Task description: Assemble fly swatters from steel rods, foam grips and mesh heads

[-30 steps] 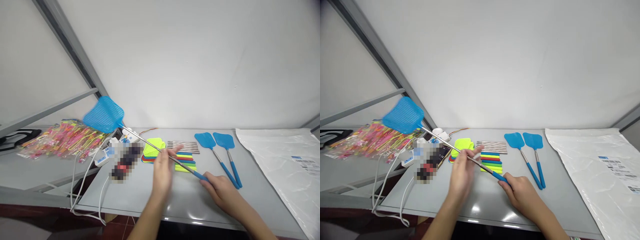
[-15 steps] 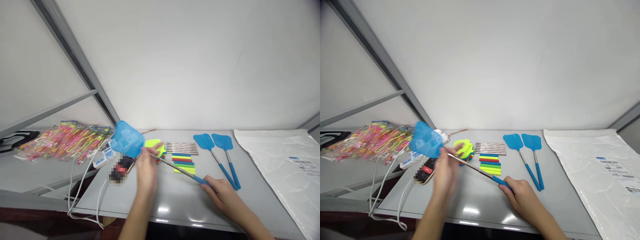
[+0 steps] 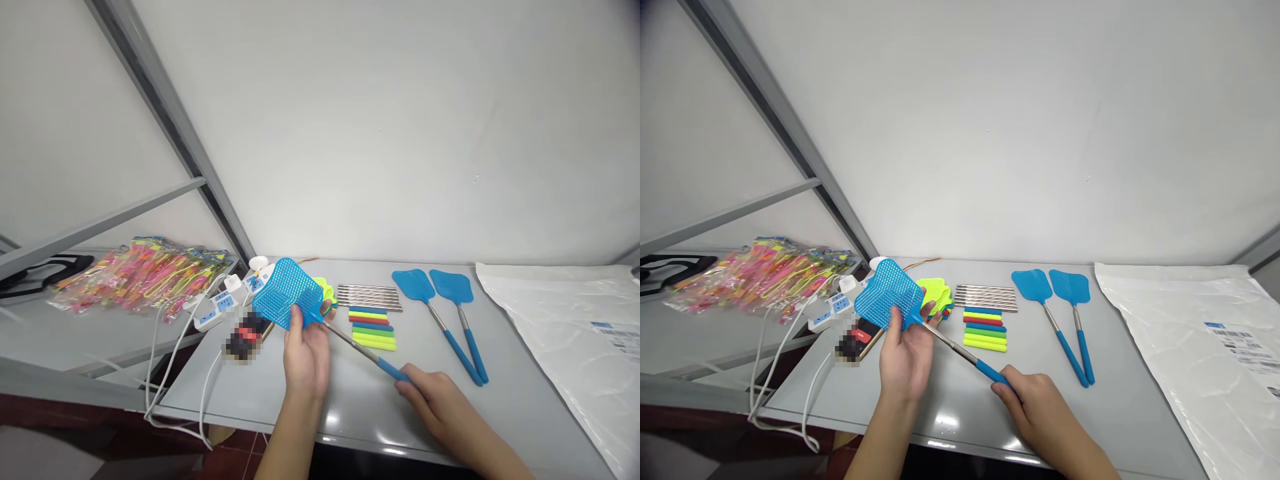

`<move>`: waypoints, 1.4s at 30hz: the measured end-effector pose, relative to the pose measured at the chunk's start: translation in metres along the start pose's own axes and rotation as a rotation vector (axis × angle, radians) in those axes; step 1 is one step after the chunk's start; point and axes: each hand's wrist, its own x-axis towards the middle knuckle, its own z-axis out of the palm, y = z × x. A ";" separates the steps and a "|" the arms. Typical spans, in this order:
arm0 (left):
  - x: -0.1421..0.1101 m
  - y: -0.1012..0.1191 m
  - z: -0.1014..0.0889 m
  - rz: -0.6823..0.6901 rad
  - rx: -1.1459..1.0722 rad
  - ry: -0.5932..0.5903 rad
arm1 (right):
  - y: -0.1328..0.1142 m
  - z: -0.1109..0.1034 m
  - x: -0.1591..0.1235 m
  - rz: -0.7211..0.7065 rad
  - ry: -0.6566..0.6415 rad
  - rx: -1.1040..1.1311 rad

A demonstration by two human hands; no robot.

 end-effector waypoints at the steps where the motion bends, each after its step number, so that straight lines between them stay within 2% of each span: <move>1: -0.001 -0.002 0.002 0.054 0.020 0.018 | -0.002 0.002 0.000 0.008 -0.008 0.007; 4: -0.009 -0.011 0.009 0.118 0.118 0.004 | -0.010 0.006 0.003 0.015 0.007 0.056; 9: -0.019 -0.012 0.014 0.136 0.232 -0.044 | -0.029 0.006 0.017 -0.048 0.138 0.042; 14: -0.005 -0.007 0.002 0.179 0.432 0.009 | -0.033 0.015 0.029 -0.099 0.222 0.000; 18: 0.008 -0.018 -0.007 0.213 0.553 0.071 | -0.026 0.027 0.033 -0.129 0.428 -0.157; 20: 0.011 -0.024 -0.007 0.202 0.570 0.067 | -0.025 0.029 0.032 -0.098 0.472 -0.175; 23: 0.013 -0.030 -0.004 0.160 0.533 0.036 | -0.026 0.026 0.030 0.012 0.354 0.035; 27: 0.013 -0.035 0.002 0.083 0.498 -0.003 | -0.027 0.016 0.029 0.204 0.030 0.641; 29: 0.014 -0.040 0.004 0.041 0.519 -0.025 | -0.026 0.013 0.028 0.249 -0.002 0.745; 31: 0.014 -0.048 0.006 -0.010 0.533 -0.054 | -0.020 0.012 0.023 0.240 0.072 0.660; 34: 0.010 -0.065 0.010 -0.155 0.596 -0.208 | -0.003 0.007 0.008 0.246 0.197 0.441; 37: -0.002 -0.078 0.012 -0.260 0.721 -0.464 | 0.025 -0.008 -0.009 0.385 0.333 0.258; 39: -0.011 -0.082 0.012 -0.231 0.810 -0.603 | 0.043 -0.023 -0.016 0.521 0.426 0.109; 42: -0.021 -0.081 0.010 -0.069 0.994 -0.776 | 0.062 -0.045 -0.012 0.671 0.461 -0.135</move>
